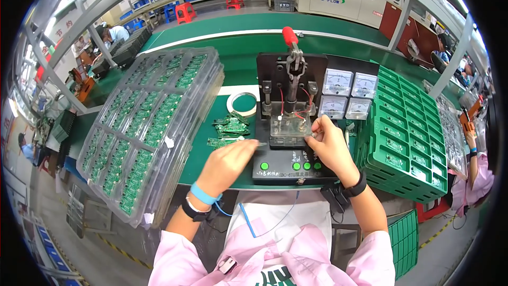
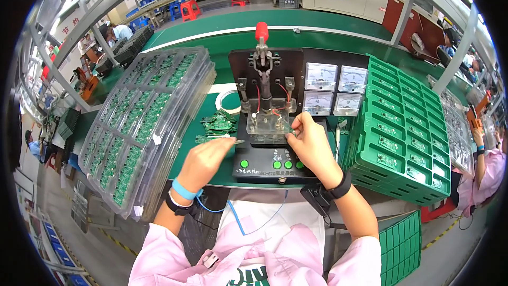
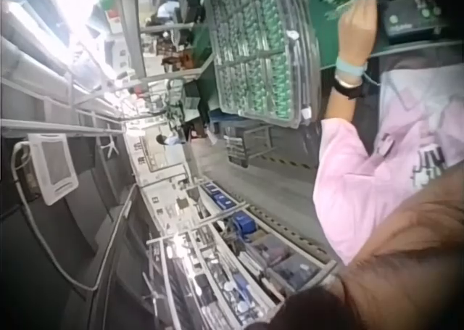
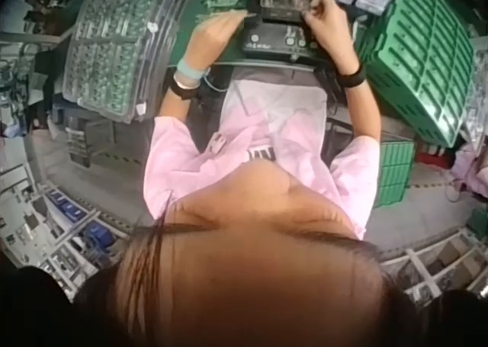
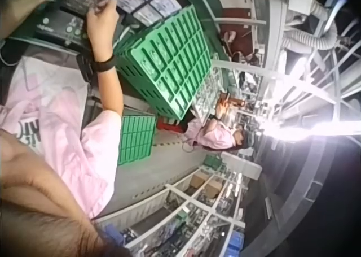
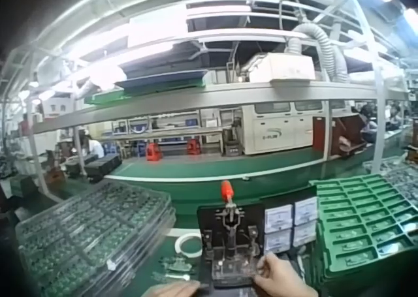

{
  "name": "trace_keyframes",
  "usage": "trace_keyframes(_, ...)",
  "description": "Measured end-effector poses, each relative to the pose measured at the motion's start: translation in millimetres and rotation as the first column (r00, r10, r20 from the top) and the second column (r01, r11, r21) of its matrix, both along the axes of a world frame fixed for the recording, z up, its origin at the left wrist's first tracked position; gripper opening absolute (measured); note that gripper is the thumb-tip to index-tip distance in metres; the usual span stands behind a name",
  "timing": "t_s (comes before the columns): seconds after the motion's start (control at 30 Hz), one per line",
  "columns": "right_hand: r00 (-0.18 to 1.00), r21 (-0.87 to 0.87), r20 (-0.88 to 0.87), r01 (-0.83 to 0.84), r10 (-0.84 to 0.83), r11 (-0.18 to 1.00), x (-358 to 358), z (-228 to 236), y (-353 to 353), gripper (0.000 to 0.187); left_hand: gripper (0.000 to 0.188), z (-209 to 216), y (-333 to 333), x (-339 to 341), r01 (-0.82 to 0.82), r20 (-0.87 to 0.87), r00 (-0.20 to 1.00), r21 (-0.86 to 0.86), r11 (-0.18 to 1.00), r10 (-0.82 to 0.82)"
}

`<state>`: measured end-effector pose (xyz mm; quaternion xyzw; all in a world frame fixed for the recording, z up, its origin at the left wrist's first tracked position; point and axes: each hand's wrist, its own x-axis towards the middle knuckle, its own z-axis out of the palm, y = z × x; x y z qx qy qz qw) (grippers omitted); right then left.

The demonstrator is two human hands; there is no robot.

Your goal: The person tests circuit boards by placing them into a testing machine, pulling down a red lever, and then sorting them into a green tray. After filling the tray, the person moves it aside and replaces it with an empty one.

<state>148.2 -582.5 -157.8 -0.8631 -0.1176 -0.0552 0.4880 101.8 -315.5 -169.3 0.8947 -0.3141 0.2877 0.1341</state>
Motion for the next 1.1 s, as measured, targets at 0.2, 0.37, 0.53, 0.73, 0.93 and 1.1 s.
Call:
trace_keyframes(0.2, 0.996, 0.019, 0.046, 0.070, -0.071, 0.997, -50, 13, -46, 0.018, 0.036, -11, -61, 18, -0.004, 0.041, 0.999, 0.093, 0.996, 0.000)
trace_keyframes(0.37, 0.985, 0.111, -0.077, 0.160, -0.152, 0.981, -113, 35, -104, 0.017, 0.040, -22, -67, 25, 0.109, -0.011, 0.994, 0.054, 0.993, -0.109)
trace_keyframes(0.53, 0.939, 0.267, -0.083, 0.344, -0.334, 0.900, -145, 57, -170, 0.019, 0.048, 2, -76, 3, 0.028, -0.163, 0.987, 0.134, 0.991, -0.006)
trace_keyframes(0.73, 0.813, 0.490, 0.084, 0.470, -0.576, 0.734, -69, 69, -319, 0.025, 0.057, 28, -80, -29, -0.005, -0.299, 0.951, 0.245, 0.969, 0.080)
trace_keyframes(0.93, 0.798, 0.467, -0.216, 0.591, -0.563, 0.658, -28, 38, -450, 0.026, 0.065, 86, -107, 3, 0.053, 0.217, 0.976, -0.197, 0.979, -0.010)
trace_keyframes(1.1, 0.643, -0.087, -0.079, 0.757, -0.762, 0.648, -15, 50, -394, 0.028, 0.074, 117, -81, 92, -0.120, -0.338, 0.915, -0.748, 0.653, -0.219)
